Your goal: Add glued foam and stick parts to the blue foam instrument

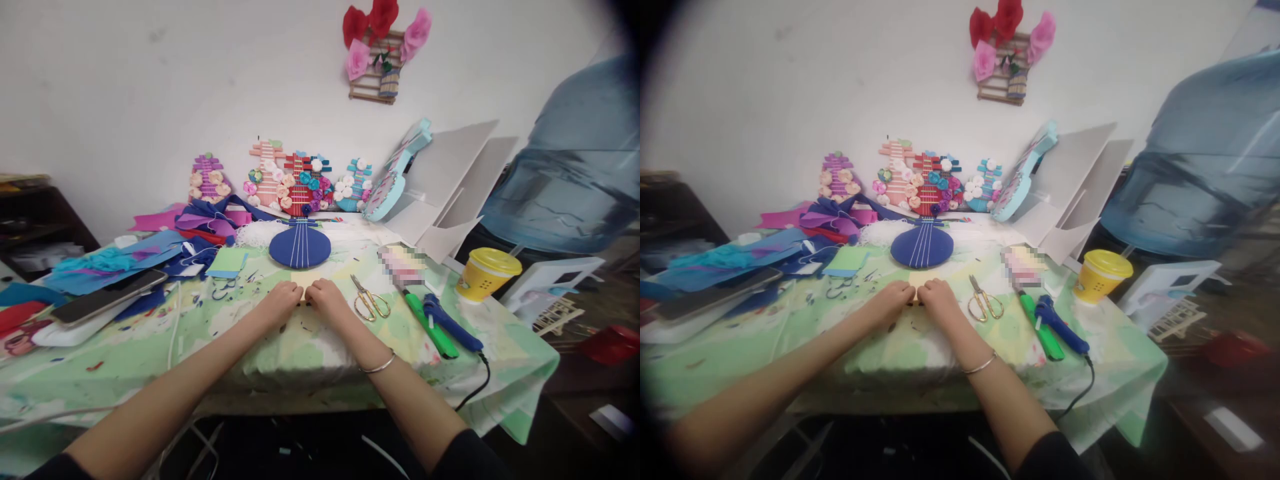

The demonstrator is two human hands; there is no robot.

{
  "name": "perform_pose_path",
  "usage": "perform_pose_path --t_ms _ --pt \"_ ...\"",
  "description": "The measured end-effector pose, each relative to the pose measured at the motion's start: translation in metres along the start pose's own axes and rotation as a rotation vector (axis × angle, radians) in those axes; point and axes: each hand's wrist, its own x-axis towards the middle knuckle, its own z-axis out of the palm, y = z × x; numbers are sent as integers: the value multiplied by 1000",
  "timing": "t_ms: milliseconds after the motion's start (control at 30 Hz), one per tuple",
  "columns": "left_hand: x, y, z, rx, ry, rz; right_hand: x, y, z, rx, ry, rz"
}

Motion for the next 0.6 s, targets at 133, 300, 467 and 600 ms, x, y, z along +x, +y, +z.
perform_pose_path --t_ms 133,300,467,600 --pt "4 -6 7 -49 -13 -3 0 -5 -1 -55 -22 15" --pt "12 -16 8 -93 -34 -3 -2 -4 -2 -87 -42 49" --pt "8 -12 -1 -43 6 48 -2 -3 -2 -93 -42 77" --pt "4 -7 1 40 43 136 -2 -3 0 -97 -28 97"
